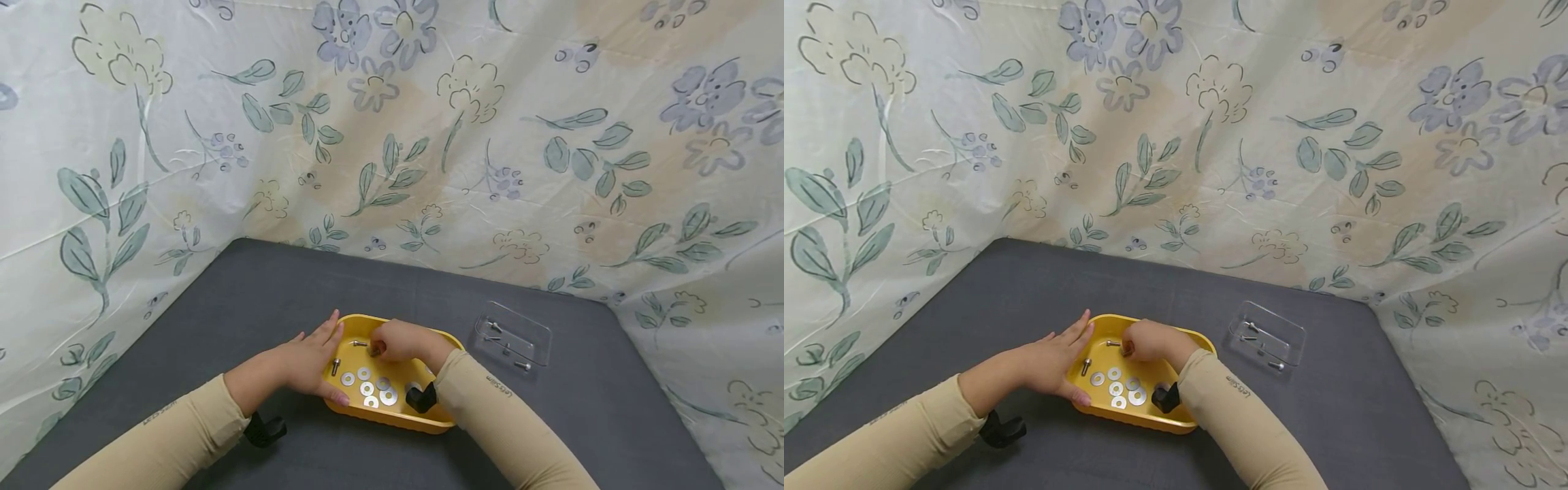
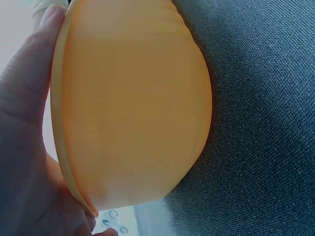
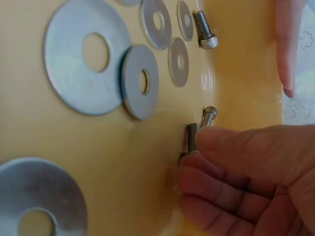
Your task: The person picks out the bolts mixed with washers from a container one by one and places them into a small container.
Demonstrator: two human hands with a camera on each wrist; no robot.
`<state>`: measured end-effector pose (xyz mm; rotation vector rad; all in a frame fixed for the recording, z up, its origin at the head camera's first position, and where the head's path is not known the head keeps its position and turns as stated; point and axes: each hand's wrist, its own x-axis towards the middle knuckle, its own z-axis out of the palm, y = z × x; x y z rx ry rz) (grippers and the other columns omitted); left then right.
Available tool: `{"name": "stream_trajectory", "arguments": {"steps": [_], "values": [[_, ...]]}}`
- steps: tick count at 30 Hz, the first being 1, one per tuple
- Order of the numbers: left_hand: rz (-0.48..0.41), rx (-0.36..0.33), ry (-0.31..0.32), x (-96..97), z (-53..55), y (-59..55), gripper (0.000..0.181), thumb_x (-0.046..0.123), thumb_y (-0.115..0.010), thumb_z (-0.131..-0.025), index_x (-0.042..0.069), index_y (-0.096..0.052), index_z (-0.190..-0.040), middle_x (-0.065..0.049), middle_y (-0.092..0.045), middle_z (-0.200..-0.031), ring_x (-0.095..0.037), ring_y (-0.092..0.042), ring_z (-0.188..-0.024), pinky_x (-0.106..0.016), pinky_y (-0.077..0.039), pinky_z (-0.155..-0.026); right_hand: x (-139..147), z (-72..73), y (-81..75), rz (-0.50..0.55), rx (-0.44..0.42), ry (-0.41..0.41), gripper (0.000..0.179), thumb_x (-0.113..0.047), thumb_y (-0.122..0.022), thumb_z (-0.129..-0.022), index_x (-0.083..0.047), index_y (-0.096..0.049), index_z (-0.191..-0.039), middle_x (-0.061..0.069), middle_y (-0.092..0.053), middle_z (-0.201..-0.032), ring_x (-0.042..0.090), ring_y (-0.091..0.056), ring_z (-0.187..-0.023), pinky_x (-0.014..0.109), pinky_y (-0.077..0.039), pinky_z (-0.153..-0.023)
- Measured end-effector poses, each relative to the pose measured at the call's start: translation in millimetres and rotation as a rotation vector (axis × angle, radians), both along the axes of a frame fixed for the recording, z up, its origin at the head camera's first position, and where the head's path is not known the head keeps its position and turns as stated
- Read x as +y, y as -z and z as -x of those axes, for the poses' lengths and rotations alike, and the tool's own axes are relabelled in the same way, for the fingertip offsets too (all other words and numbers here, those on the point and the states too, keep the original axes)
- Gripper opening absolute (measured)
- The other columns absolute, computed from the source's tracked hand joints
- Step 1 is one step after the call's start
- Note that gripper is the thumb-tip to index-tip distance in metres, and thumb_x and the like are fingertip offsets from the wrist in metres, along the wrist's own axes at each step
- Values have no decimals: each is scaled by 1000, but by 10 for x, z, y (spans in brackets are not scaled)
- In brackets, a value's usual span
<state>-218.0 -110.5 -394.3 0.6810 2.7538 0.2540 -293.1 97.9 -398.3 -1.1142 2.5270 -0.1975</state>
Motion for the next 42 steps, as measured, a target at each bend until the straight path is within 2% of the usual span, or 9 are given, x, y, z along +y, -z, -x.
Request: {"name": "stream_trajectory", "arguments": {"steps": [4, 9, 15, 18, 23, 33, 42], "values": [[-1, 1, -1, 6, -2, -6, 130, 84, -53, -55, 6, -5, -147, -9, 15, -152, -23, -4, -140, -56, -18, -105, 8, 1, 16, 4, 7, -5, 7, -7, -68, -81, -11, -64, -85, -6, -50, -66, 8, -45, -61, 19, -38, -58], [-4, 1, -3, 11, -5, -18, 129, 83, -54, -56, 6, -5, -147, -9, 14, -152, -24, -5, -140, -56, -19, -105, 18, 12, 37, 0, 4, -7, 8, -5, -66, -80, -12, -64, -83, -7, -53, -69, 8, -46, -62, 19, -40, -58], [-6, 0, -6, 16, -12, -32, 129, 82, -55, -56, 5, -5, -147, -10, 14, -152, -24, -5, -139, -56, -19, -105, 28, 22, 40, 7, 7, -26, 13, -3, -63, -80, -11, -64, -91, -6, -52, -69, 8, -46, -62, 19, -39, -58], [-4, 0, -7, 17, -11, -32, 129, 82, -55, -56, 5, -5, -147, -10, 14, -152, -24, -5, -140, -56, -19, -105, 21, 18, 32, -9, 11, -1, 17, -4, -64, -80, -9, -63, -96, -5, -52, -70, 8, -46, -61, 19, -39, -57], [-1, 3, -4, 15, -6, -34, 129, 82, -54, -56, 6, -5, -147, -10, 14, -152, -24, -5, -140, -56, -19, -105, 19, 4, 17, -44, 8, 34, 15, -6, -67, -79, -9, -63, -92, -7, -52, -70, 8, -46, -61, 19, -40, -57], [3, 6, -4, 17, -4, -29, 129, 83, -54, -55, 6, -5, -147, -10, 14, -152, -24, -6, -139, -56, -19, -105, 55, 48, 94, 28, -56, -55, 14, -2, -69, -76, -10, -59, -83, -6, -50, -66, 7, -45, -60, 18, -38, -56], [-3, 10, -5, 18, -19, -30, 128, 82, -55, -57, 5, -6, -147, -11, 13, -152, -24, -6, -139, -56, -20, -104, 82, 52, 101, 64, -158, -62, 15, 1, -67, -78, -9, -59, -85, -6, -49, -65, 6, -45, -58, 17, -37, -54]]}}
